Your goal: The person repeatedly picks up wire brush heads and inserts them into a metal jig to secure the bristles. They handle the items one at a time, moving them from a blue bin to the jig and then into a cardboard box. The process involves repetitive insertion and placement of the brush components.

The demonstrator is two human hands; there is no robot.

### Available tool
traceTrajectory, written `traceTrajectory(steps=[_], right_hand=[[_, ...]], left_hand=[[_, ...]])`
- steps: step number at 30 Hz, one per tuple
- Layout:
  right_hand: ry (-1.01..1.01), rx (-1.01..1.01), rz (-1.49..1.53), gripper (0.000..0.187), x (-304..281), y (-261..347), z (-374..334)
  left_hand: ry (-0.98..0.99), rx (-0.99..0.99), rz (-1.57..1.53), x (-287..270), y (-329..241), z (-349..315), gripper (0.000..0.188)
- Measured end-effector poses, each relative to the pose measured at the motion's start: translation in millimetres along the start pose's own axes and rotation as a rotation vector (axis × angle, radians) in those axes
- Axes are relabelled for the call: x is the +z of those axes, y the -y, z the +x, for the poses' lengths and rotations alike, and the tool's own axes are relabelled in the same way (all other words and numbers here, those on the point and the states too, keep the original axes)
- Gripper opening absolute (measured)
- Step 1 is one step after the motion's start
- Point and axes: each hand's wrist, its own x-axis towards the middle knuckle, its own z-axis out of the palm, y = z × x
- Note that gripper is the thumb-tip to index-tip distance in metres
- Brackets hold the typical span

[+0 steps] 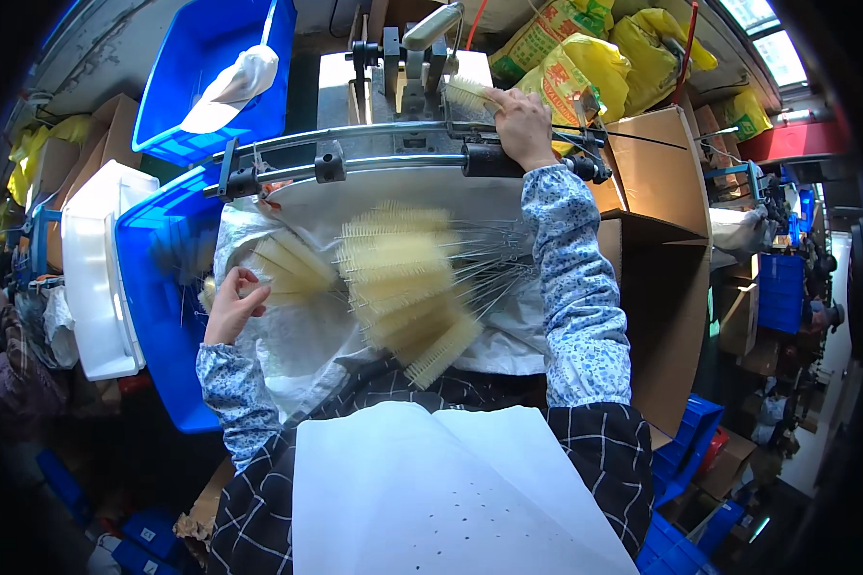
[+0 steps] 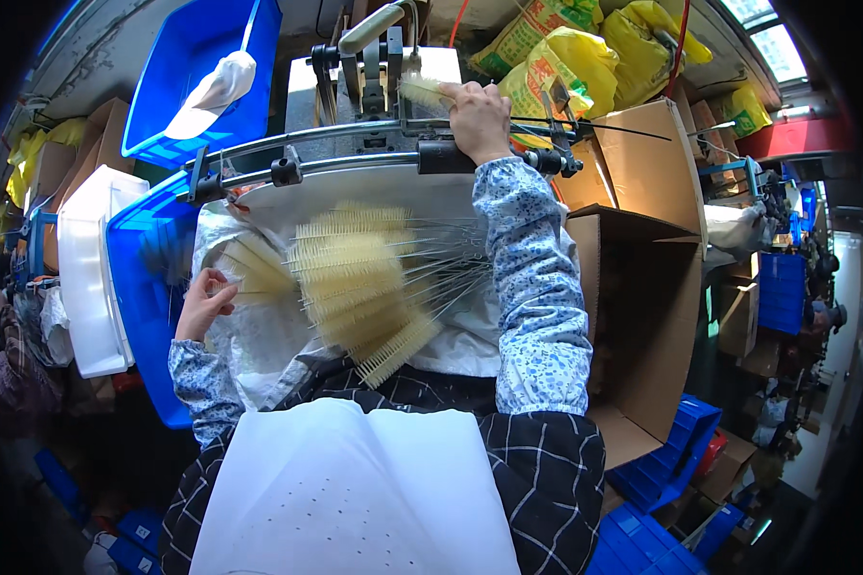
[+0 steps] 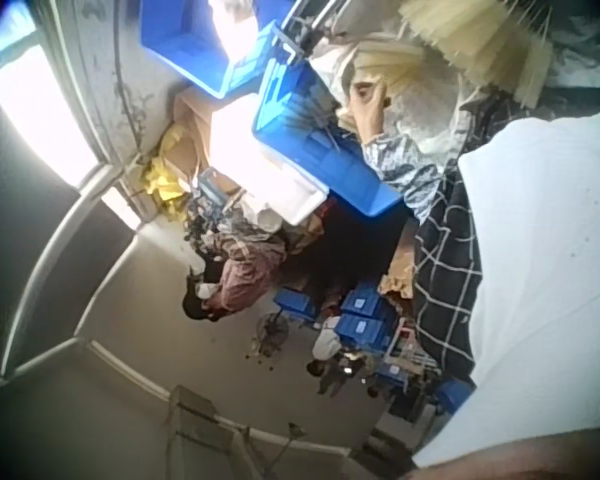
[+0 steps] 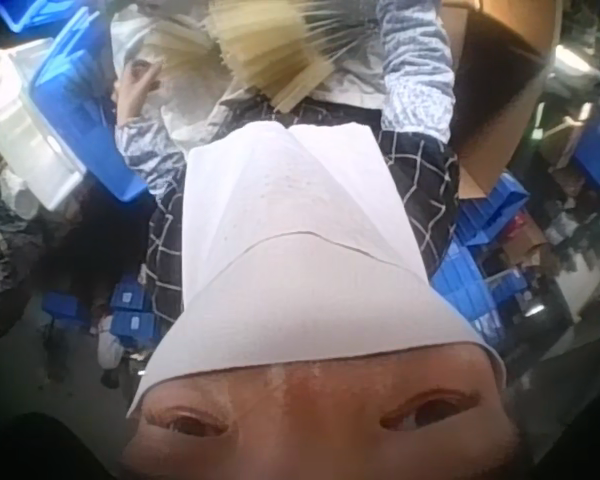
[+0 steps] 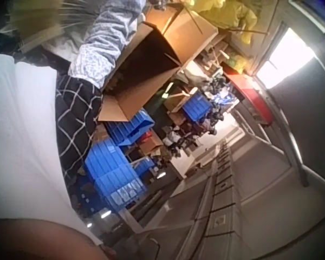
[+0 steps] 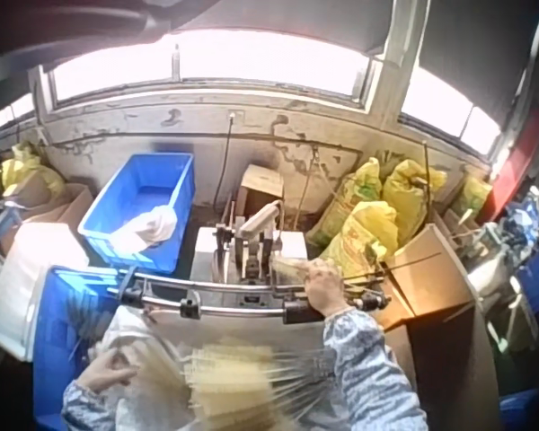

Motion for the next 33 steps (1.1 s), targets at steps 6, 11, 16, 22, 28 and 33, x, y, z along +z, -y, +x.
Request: traceTrajectory(steps=[6,11,16,22,28,33], right_hand=[[-0.028,0.004,-0.008,0.029,0,1,0],[0.015,-0.008,0.041,0.031,2,-3,0],[0.014,-0.052,-0.042,0.033,12,-10,17],[0.056,-0.131,-0.17,0.04,24,-14,33],[-0.116,0.035,-0.196,0.055,6,-34,7],[-0.032,0.161,-0.092,0.051,-3,-51,-7]], left_hand=[[-0.08,0.262,-0.146,-11,-12,-10,0.019],[-0.267,0.417,-0.066,-20,-48,-35,0.015],[-0.525,0.56,-0.12,-40,-64,-67,0.014],[-0.647,0.659,-0.473,-41,-67,-73,0.013],[-0.668,0.695,-0.48,-44,-64,-73,0.012],[-0.683,0.717,-0.528,-34,-73,-67,0.012]])
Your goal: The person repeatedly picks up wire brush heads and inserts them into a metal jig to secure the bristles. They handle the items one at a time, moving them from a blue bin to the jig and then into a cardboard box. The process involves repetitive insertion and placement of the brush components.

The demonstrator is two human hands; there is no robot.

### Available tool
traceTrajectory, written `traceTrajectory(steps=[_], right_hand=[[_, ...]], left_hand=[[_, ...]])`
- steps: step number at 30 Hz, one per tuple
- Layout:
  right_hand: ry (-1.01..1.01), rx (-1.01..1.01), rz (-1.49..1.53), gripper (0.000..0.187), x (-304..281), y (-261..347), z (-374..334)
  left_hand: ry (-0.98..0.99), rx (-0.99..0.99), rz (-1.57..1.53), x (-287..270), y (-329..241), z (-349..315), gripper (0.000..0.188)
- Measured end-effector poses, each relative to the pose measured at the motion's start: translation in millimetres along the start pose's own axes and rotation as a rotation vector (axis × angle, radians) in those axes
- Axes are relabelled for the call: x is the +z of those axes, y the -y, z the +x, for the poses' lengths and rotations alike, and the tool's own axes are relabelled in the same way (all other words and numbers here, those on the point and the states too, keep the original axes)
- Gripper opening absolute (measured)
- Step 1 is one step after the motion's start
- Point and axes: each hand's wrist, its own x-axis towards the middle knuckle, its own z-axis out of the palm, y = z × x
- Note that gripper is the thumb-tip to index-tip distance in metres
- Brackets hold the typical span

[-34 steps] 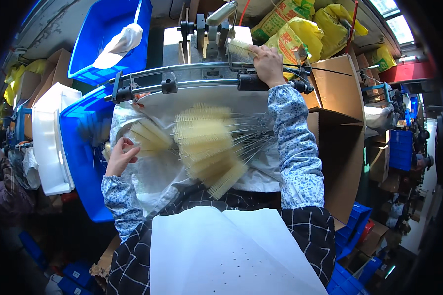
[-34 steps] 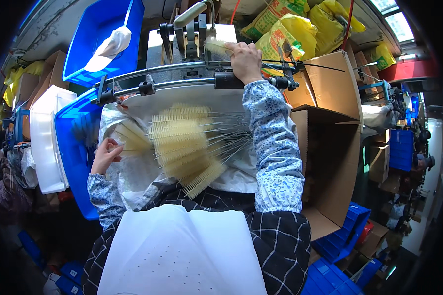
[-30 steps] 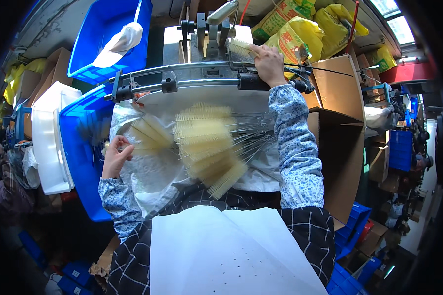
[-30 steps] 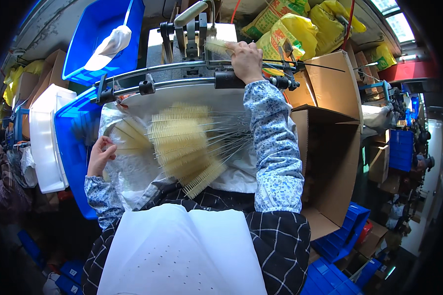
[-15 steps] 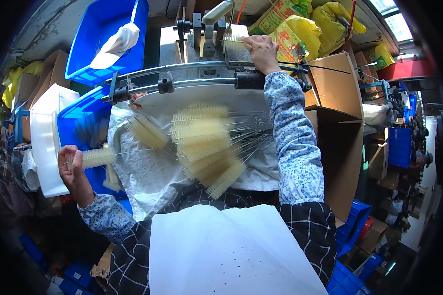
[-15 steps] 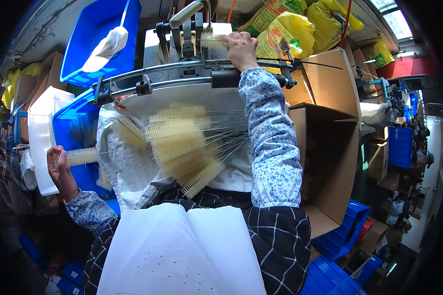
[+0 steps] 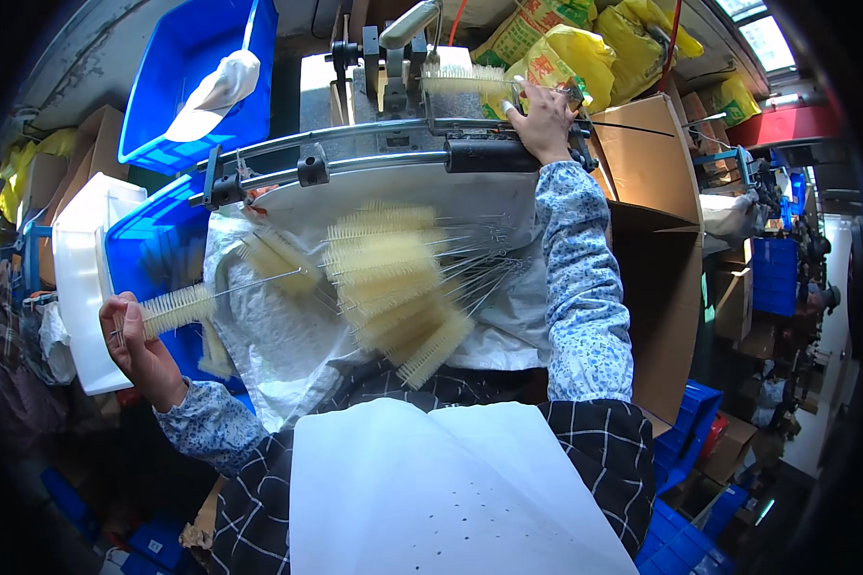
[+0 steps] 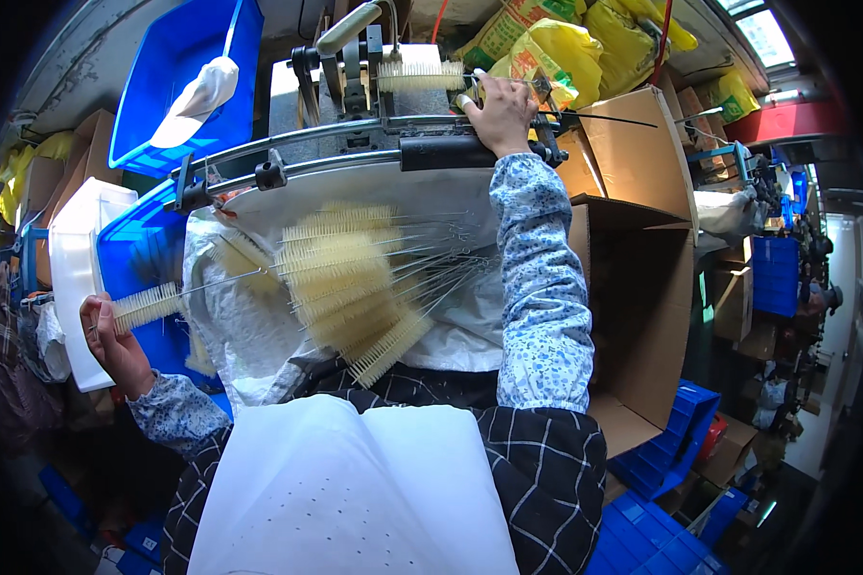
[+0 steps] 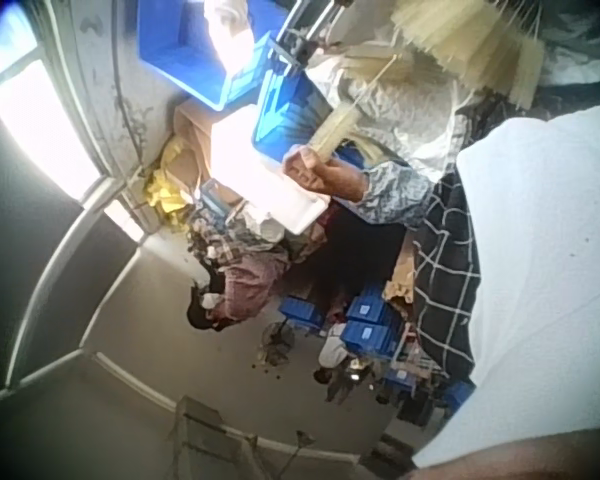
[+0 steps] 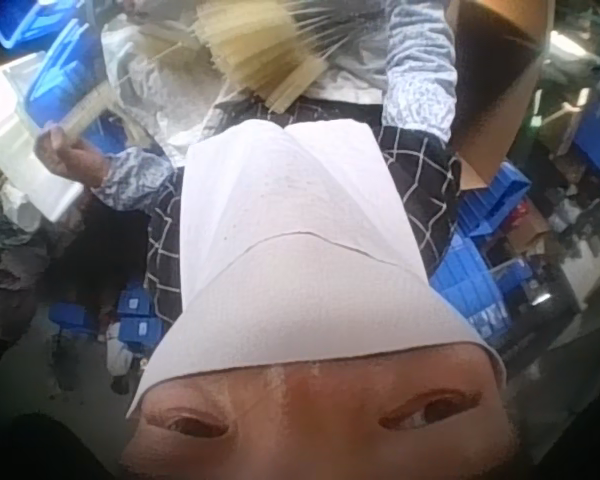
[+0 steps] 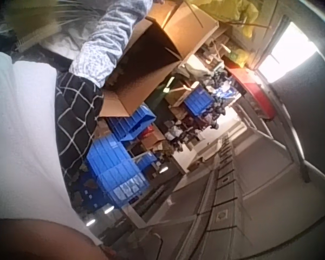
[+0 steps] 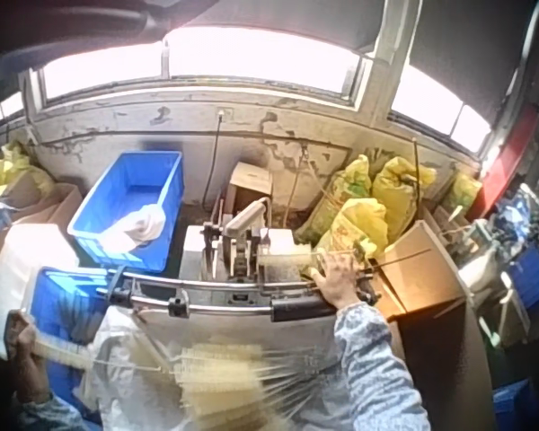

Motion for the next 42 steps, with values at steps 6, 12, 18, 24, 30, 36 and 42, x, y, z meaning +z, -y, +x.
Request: traceTrajectory(steps=[6,12,18,24,30,36,42], right_hand=[[-0.014,0.031,0.276,0.039,9,9,3],[-0.014,0.024,0.346,0.036,12,26,4],[-0.04,0.009,0.307,0.033,14,34,4],[-0.031,0.017,0.334,0.027,13,58,5],[-0.078,-0.014,0.344,0.024,13,95,3],[-0.012,0.02,0.253,0.031,9,145,2],[0.009,0.006,0.238,0.032,7,146,2]], left_hand=[[0.046,0.02,-0.035,-8,2,5,0.013],[0.003,0.038,-0.049,-20,-3,5,0.016],[-0.032,0.032,-0.054,-23,-7,5,0.017],[-0.072,0.039,-0.112,-8,-20,1,0.013],[-0.081,0.033,-0.098,5,-29,-3,0.013],[-0.042,0.033,-0.098,7,-25,-2,0.014],[0.043,0.017,-0.128,1,-20,-2,0.018]])
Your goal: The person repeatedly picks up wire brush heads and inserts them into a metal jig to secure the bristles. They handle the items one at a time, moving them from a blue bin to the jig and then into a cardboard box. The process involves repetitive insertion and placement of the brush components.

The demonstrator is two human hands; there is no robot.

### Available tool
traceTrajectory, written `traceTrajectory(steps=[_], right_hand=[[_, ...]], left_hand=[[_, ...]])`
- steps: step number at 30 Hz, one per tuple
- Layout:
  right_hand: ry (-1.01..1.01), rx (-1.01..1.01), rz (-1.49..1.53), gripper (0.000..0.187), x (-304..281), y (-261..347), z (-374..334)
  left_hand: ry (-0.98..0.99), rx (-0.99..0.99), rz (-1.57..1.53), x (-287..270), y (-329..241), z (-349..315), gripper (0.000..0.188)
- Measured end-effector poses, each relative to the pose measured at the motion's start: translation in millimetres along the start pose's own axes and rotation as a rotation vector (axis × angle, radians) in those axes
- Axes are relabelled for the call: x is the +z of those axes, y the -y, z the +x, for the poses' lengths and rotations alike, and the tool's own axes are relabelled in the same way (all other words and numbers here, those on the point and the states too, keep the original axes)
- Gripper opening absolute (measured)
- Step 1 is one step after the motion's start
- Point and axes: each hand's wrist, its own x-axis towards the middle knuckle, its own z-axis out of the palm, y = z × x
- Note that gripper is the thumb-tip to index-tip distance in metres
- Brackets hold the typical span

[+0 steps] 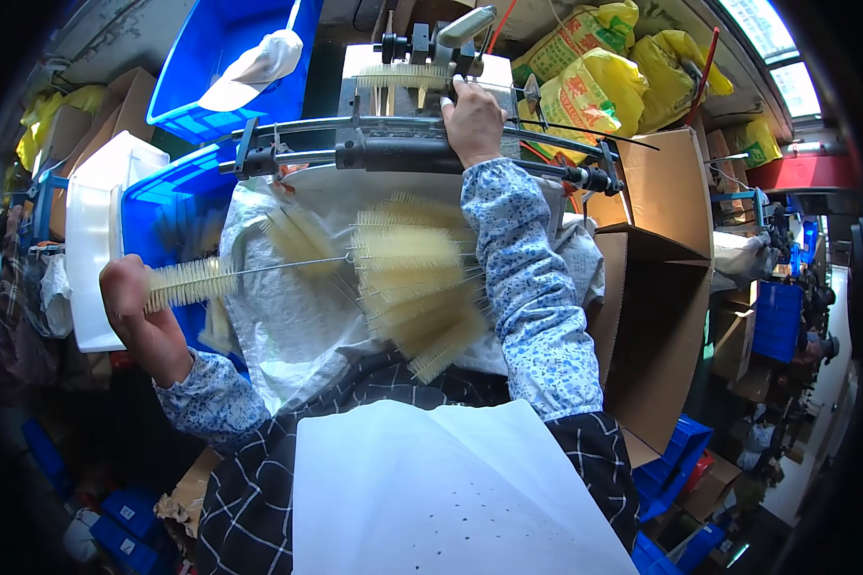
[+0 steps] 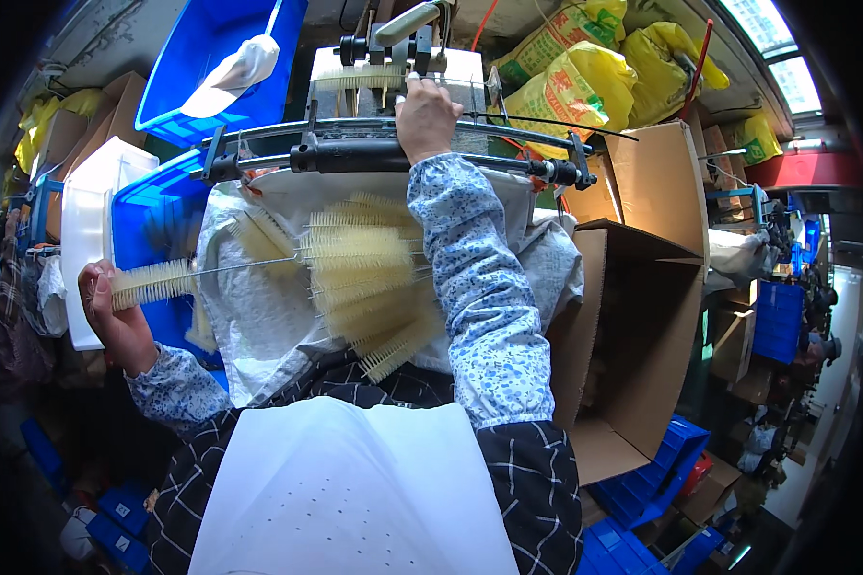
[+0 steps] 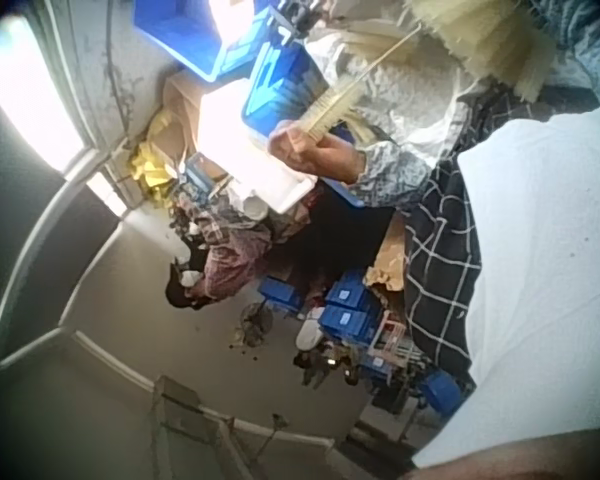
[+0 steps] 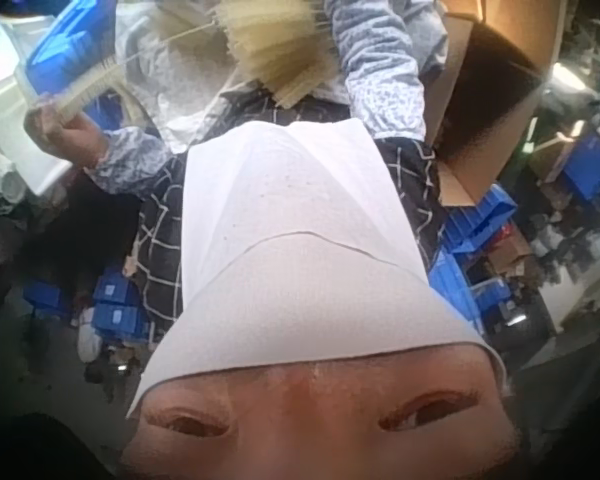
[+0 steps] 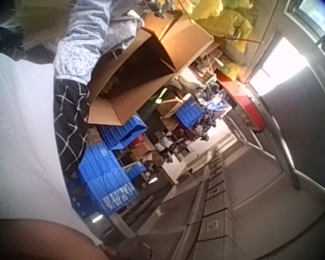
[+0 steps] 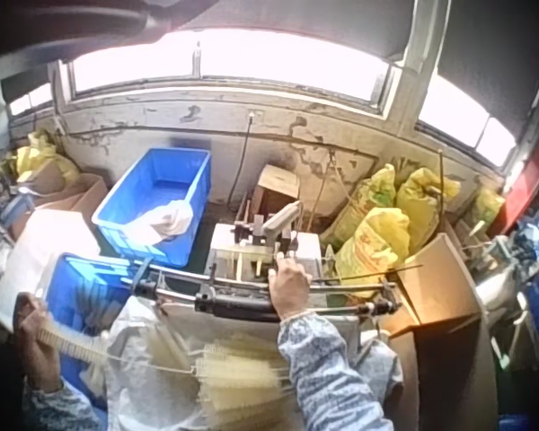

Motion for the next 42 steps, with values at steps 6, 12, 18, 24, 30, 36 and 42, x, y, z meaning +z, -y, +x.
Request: traceTrajectory(steps=[6,12,18,24,30,36,42], right_hand=[[-0.025,-0.029,0.028,0.029,-6,-38,-2],[-0.069,-0.053,0.054,0.034,-20,-115,1],[0.013,-0.039,0.084,0.026,-44,-165,21],[0.021,-0.213,-0.311,0.019,-62,-176,31],[0.223,-0.056,0.131,0.025,-137,-169,2],[0.679,-0.154,0.732,0.04,-164,-76,-42],[0.62,-0.406,0.678,0.033,-134,29,-84]], left_hand=[[-0.039,0.01,-0.084,-8,-1,1,0.018],[-0.137,-0.043,-0.156,-9,6,0,0.019],[-0.019,-0.087,-0.218,2,9,5,0.018],[0.245,-0.104,-0.156,44,21,-3,0.017],[0.294,-0.18,-0.142,57,24,-6,0.019],[0.51,-0.308,-0.274,119,47,-25,0.016],[0.717,-0.31,-0.27,151,51,-55,0.022]])
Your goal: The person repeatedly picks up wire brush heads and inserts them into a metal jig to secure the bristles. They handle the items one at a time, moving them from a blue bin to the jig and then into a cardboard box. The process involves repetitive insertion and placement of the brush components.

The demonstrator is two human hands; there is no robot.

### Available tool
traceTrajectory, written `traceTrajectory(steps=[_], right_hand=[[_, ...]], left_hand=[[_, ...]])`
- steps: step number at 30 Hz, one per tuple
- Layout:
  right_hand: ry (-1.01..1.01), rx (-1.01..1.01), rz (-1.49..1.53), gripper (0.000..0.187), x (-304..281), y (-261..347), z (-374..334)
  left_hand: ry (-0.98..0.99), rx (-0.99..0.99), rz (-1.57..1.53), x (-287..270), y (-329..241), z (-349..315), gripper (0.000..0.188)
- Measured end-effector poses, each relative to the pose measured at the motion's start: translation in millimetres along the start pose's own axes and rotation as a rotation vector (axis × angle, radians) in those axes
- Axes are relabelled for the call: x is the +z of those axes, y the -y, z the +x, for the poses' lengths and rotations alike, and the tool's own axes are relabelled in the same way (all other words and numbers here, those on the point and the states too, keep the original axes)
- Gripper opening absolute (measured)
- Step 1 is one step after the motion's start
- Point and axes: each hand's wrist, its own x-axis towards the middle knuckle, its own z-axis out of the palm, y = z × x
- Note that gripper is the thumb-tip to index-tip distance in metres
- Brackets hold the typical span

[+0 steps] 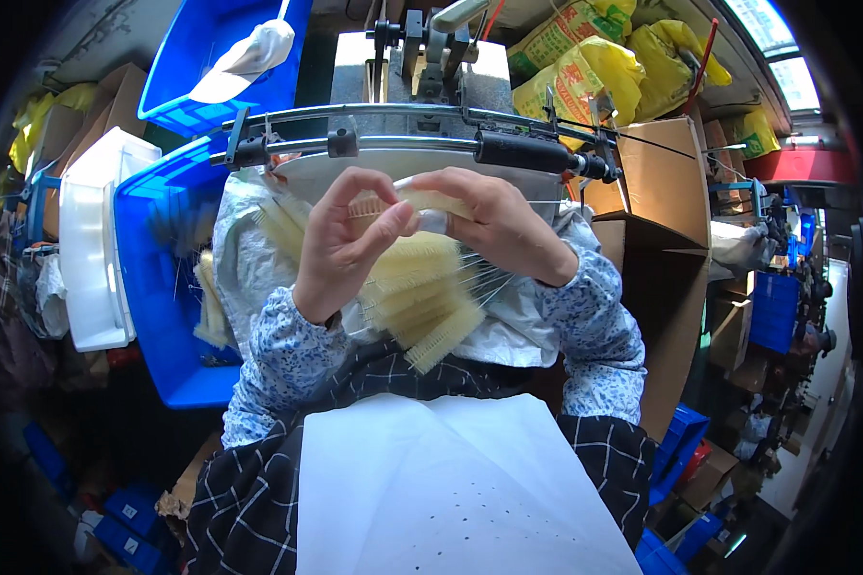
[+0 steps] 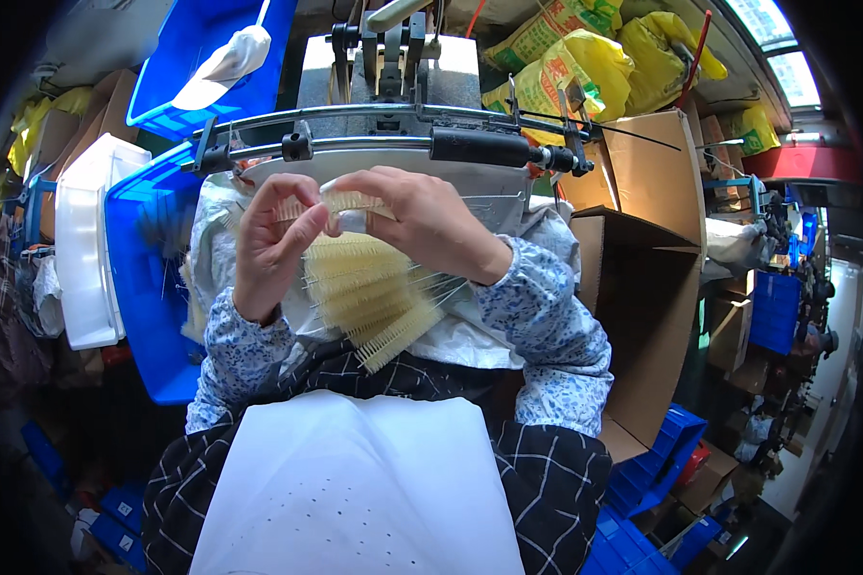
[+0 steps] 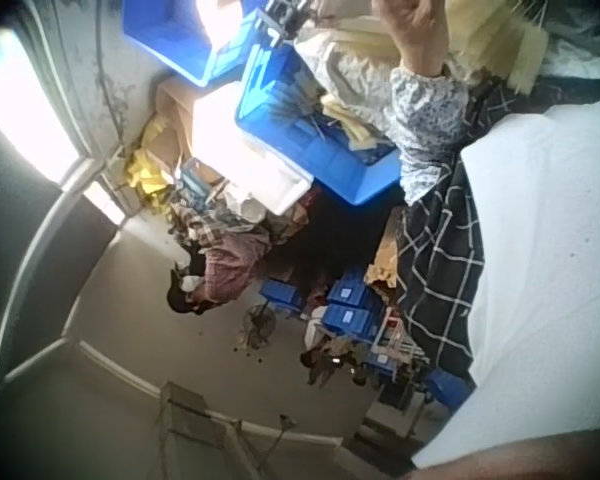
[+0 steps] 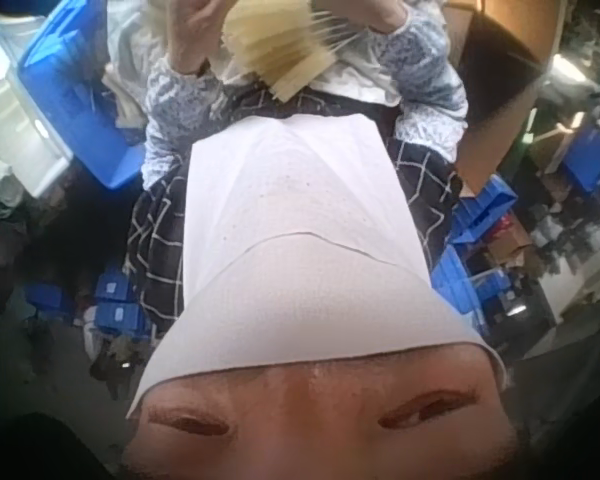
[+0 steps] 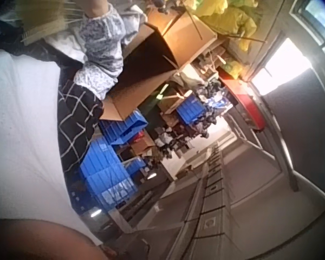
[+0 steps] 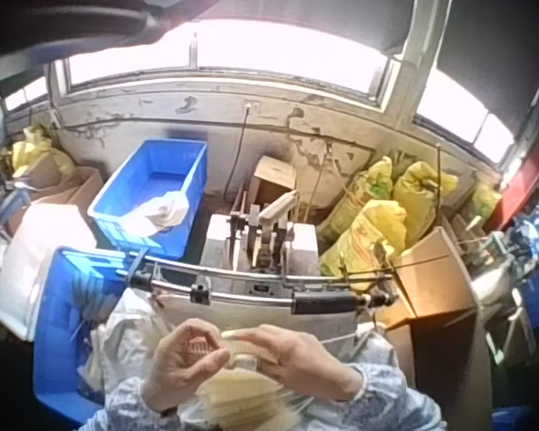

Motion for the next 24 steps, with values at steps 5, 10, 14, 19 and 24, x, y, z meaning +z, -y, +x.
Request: traceTrajectory(steps=[5,10,14,19,24], right_hand=[[-0.508,0.025,-0.603,0.032,-18,-67,26],[-0.597,0.232,-0.876,0.036,-42,-154,39],[-0.582,0.28,-0.931,0.032,-40,-164,46],[-0.561,0.268,-0.876,0.034,-41,-166,45],[-0.547,0.276,-0.839,0.032,-42,-165,43]], left_hand=[[-0.207,-0.056,0.487,-68,0,-12,0.035],[-0.227,-0.202,1.128,-130,37,-33,0.053],[-0.198,-0.291,1.022,-136,52,-36,0.047],[-0.236,-0.266,0.904,-137,55,-32,0.033],[-0.262,-0.357,0.706,-131,45,-34,0.031]])
